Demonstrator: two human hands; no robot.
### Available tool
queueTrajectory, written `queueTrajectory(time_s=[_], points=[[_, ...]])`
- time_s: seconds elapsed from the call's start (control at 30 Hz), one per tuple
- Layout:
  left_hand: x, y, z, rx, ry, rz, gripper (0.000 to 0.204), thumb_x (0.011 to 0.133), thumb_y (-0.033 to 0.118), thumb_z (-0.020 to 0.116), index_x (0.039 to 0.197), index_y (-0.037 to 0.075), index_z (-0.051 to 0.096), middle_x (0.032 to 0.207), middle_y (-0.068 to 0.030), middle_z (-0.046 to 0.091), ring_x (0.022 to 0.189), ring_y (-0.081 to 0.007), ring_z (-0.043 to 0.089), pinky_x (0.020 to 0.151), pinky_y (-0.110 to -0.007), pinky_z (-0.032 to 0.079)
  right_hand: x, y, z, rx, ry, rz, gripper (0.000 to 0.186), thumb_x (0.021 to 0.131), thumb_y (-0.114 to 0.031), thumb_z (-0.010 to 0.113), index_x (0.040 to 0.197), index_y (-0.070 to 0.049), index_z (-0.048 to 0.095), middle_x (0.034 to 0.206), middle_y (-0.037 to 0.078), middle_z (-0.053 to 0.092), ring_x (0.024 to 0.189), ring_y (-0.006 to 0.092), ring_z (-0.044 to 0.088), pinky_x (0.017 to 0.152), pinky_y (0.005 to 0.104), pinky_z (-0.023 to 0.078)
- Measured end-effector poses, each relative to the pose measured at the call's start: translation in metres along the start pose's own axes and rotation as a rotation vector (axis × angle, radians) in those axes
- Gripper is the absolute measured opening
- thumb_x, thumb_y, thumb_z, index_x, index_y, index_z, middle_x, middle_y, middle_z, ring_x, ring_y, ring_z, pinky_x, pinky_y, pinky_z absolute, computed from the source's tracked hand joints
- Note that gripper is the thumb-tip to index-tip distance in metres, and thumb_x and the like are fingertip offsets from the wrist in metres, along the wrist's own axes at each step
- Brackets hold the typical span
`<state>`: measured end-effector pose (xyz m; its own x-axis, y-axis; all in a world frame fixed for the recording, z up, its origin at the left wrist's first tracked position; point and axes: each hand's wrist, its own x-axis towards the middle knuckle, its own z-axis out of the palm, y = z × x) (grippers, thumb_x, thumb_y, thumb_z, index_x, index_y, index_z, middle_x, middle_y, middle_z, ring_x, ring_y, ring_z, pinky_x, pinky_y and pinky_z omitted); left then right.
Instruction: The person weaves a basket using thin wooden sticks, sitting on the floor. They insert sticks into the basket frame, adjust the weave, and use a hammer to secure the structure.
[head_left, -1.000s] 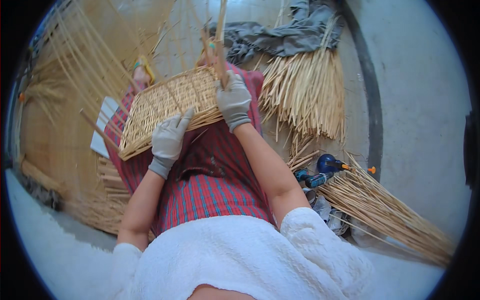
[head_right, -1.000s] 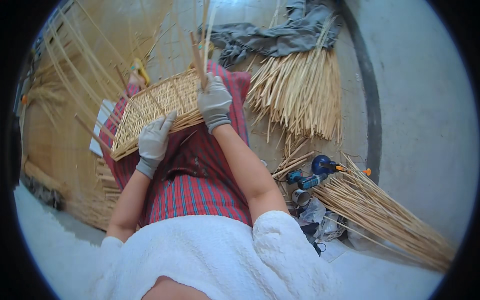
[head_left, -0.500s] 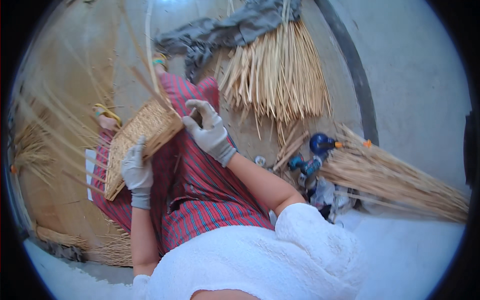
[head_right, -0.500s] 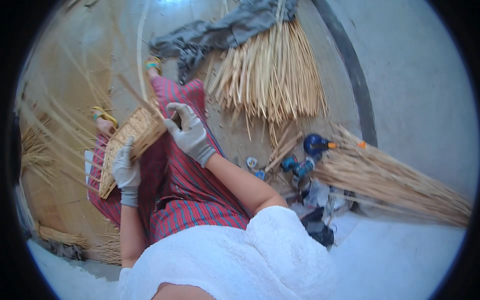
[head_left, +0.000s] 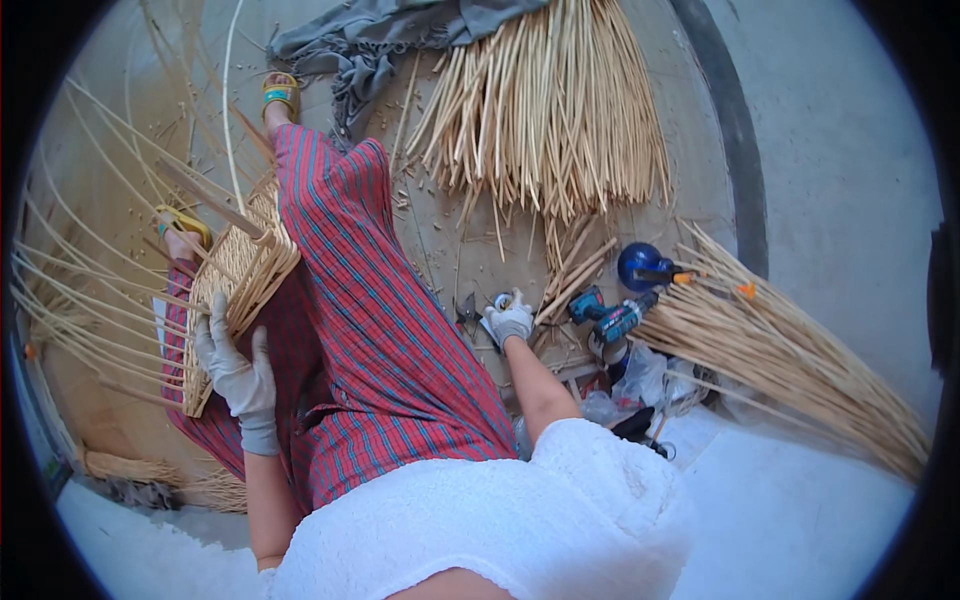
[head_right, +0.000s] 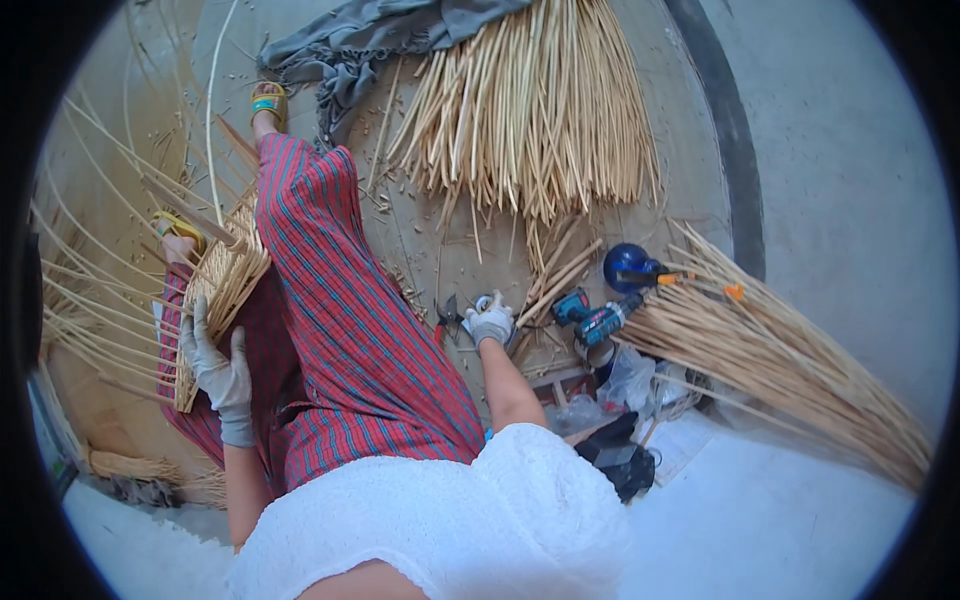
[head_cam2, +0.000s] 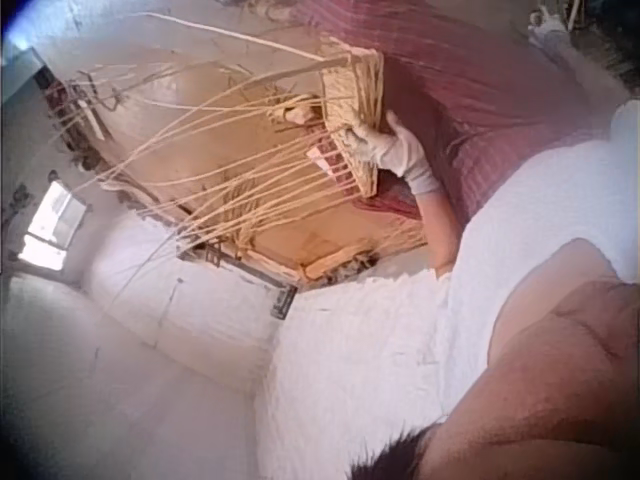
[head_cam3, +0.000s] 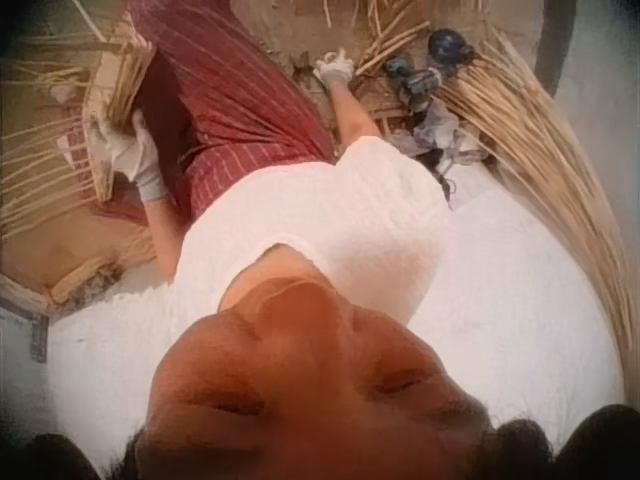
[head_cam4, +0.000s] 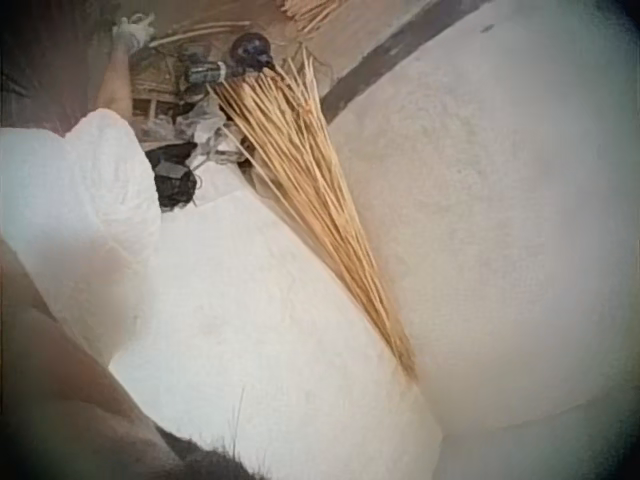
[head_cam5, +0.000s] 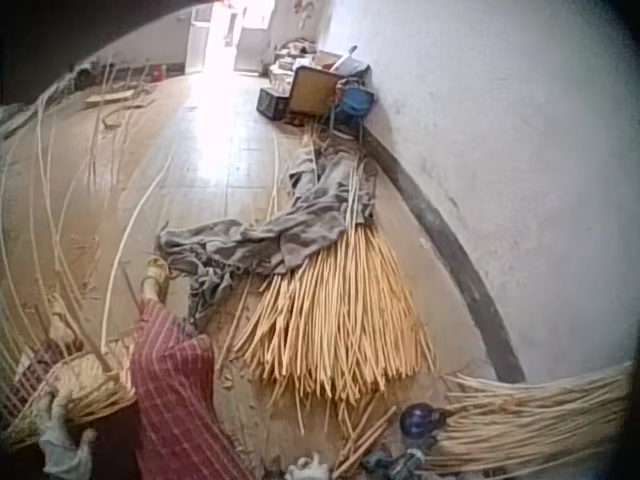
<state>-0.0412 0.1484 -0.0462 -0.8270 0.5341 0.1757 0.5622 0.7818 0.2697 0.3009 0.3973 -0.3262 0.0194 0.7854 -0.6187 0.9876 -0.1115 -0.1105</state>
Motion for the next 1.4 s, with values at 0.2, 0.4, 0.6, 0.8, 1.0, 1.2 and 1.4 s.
queueTrajectory(time_s=[0.2, 0.4, 0.6, 0.8, 1.0, 1.2, 1.4], points=[[-0.005, 0.041, -0.006, -0.146, 0.193, -0.019, 0.061, 0.091, 0.003, 0.073, 0.148, 0.009, 0.054, 0.152, -0.0194, 0.046, 0.143, -0.0378, 0.043, 0.117, -0.047, 0.036, 0.040, -0.021, 0.026, -0.039, -0.035, 0.024, 0.056, 0.086, -0.034, 0.074, 0.133, -0.010, 0.054, 0.116, 0.020, 0.065, 0.105, 0.0341, 0.069, 0.090, 0.0437, 0.058], [-0.032, 0.072, 0.012, -0.902, -0.183, -0.110, 0.044, 0.094, -0.002, 0.068, 0.137, 0.004, 0.059, 0.125, -0.0111, 0.062, 0.103, -0.0192, 0.064, 0.090, -0.032, 0.054, -0.039, -0.127, -0.076, 1.616, -0.648, -0.122, 0.023, 0.100, -0.027, 0.060, 0.112, -0.008, 0.064, 0.091, 0.007, 0.067, 0.078, 0.0190, 0.066, 0.073, 0.0330, 0.055], [-0.015, 0.090, 0.007, -1.548, -0.607, -0.465, 0.035, 0.107, 0.029, 0.058, 0.132, 0.005, 0.052, 0.102, -0.0059, 0.063, 0.076, -0.0084, 0.063, 0.060, -0.025, 0.055, -0.174, -0.228, -0.194, 0.745, -0.415, -1.402, 0.031, 0.096, -0.028, 0.072, 0.116, -0.006, 0.063, 0.107, 0.010, 0.064, 0.098, 0.0244, 0.065, 0.087, 0.0369, 0.052], [-0.018, 0.034, -0.026, -1.584, -0.489, -0.500, 0.033, 0.099, 0.038, 0.070, 0.097, 0.010, 0.053, 0.068, 0.0029, 0.053, 0.045, -0.0044, 0.044, 0.041, -0.021, 0.035, -0.233, -0.264, -0.198, 0.253, -0.603, -1.436, 0.051, 0.090, -0.033, 0.077, 0.129, -0.006, 0.061, 0.110, 0.017, 0.072, 0.104, 0.0338, 0.070, 0.089, 0.0423, 0.056], [-0.024, -0.038, -0.051, -1.755, -0.048, -0.529, 0.020, 0.102, 0.026, 0.068, 0.108, 0.008, 0.060, 0.082, 0.0006, 0.059, 0.060, -0.0064, 0.055, 0.052, -0.022, 0.046, -0.195, -0.262, -0.212, 0.013, -0.474, -1.354, 0.022, 0.101, -0.030, 0.064, 0.104, -0.010, 0.073, 0.093, 0.008, 0.073, 0.086, 0.0226, 0.068, 0.082, 0.0366, 0.052], [-0.055, -0.054, 0.003, -1.049, 0.060, -0.558, 0.040, 0.091, 0.003, 0.072, 0.129, 0.005, 0.060, 0.106, -0.0021, 0.065, 0.094, -0.0132, 0.063, 0.093, -0.029, 0.052, -0.191, -0.301, -0.187, 0.444, -0.674, -1.057, 0.024, 0.108, -0.021, 0.056, 0.100, -0.003, 0.070, 0.084, -0.003, 0.065, 0.077, 0.0059, 0.056, 0.072, 0.0241, 0.048], [-0.045, -0.053, 0.009, -0.906, 0.165, -0.486, 0.041, 0.085, -0.007, 0.073, 0.123, 0.004, 0.063, 0.099, -0.0031, 0.066, 0.093, -0.0118, 0.063, 0.092, -0.028, 0.052, -0.187, -0.332, -0.166, 0.477, -0.707, -1.059, 0.028, 0.109, -0.024, 0.053, 0.099, -0.002, 0.068, 0.084, 0.003, 0.067, 0.073, 0.0101, 0.061, 0.068, 0.0267, 0.051]])
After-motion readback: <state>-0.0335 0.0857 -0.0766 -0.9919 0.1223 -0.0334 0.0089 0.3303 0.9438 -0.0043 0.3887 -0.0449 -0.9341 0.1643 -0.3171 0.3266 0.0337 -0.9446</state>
